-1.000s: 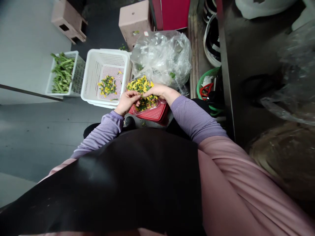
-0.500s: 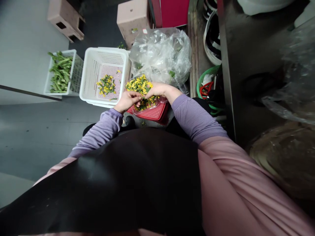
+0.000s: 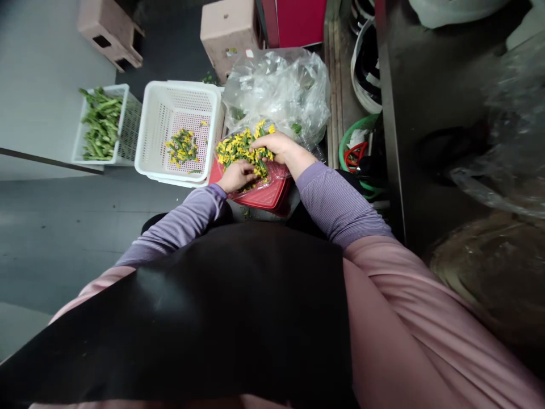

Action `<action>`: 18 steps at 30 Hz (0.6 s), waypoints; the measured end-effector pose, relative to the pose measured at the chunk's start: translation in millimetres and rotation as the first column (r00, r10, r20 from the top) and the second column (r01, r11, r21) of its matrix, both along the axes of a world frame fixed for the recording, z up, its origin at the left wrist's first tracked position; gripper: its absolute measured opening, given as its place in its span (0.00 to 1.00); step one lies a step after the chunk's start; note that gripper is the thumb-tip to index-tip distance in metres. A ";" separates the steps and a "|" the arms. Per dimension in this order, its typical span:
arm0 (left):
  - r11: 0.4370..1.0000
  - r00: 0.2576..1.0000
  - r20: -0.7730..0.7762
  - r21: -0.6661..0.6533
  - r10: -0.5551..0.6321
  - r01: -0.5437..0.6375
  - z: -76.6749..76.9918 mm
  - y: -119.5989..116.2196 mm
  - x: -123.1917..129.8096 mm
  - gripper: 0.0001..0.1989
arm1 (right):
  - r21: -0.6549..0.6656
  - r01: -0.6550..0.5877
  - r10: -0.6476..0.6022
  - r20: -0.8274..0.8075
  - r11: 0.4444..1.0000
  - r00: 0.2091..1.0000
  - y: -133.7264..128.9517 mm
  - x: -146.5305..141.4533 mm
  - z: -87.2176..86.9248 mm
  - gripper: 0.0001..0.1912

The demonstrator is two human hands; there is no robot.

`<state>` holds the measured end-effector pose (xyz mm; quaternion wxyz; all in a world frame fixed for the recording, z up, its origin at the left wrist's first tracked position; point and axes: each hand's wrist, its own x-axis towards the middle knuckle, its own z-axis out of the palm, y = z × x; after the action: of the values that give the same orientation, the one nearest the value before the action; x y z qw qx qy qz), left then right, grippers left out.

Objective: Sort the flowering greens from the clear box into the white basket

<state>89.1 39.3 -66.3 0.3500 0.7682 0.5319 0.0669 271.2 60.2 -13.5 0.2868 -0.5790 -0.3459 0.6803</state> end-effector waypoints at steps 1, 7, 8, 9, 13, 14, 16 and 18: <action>0.989 0.984 0.117 -0.081 0.135 -0.126 2.7 0.5 -3.8 0.03 | 0.003 0.003 -0.003 0.009 1.000 1.000 0.1 -1.1 -1.9 0.09; 0.707 0.668 0.365 -0.614 0.648 -0.350 29.2 -0.4 -13.0 0.11 | 0.051 -0.110 0.111 -0.021 0.993 0.994 -7.5 -11.5 -13.3 0.11; 0.689 0.633 0.380 -0.634 0.674 -0.352 32.4 -1.1 -10.9 0.12 | 0.047 -0.134 0.136 -0.045 0.990 0.990 -10.0 -12.7 -13.9 0.11; 0.674 0.608 0.387 -0.646 0.693 -0.357 34.7 -1.8 -8.2 0.13 | 0.047 -0.150 0.153 -0.065 0.988 0.986 -12.3 -13.6 -14.2 0.11; 0.643 0.583 0.370 -0.668 0.723 -0.374 38.0 -4.2 0.9 0.15 | 0.070 -0.162 0.167 -0.073 0.984 0.983 -18.1 -15.0 -13.7 0.13; 0.644 0.587 0.368 -0.668 0.721 -0.372 38.3 -4.5 1.3 0.16 | 0.074 -0.158 0.163 -0.062 0.985 0.985 -18.3 -15.0 -13.2 0.14; 0.659 0.593 0.379 -0.656 0.710 -0.369 39.6 -5.3 0.2 0.16 | 0.082 -0.139 0.143 -0.045 0.987 0.989 -17.8 -14.8 -11.0 0.14; 0.682 0.603 0.398 -0.635 0.691 -0.362 41.5 -7.3 -2.0 0.14 | 0.083 -0.114 0.118 -0.039 0.990 0.992 -17.3 -14.6 -7.0 0.14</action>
<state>87.1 32.1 -24.8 0.6470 0.3857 0.5963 0.2774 256.6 42.9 -20.5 0.2775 -0.5308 -0.3999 0.6938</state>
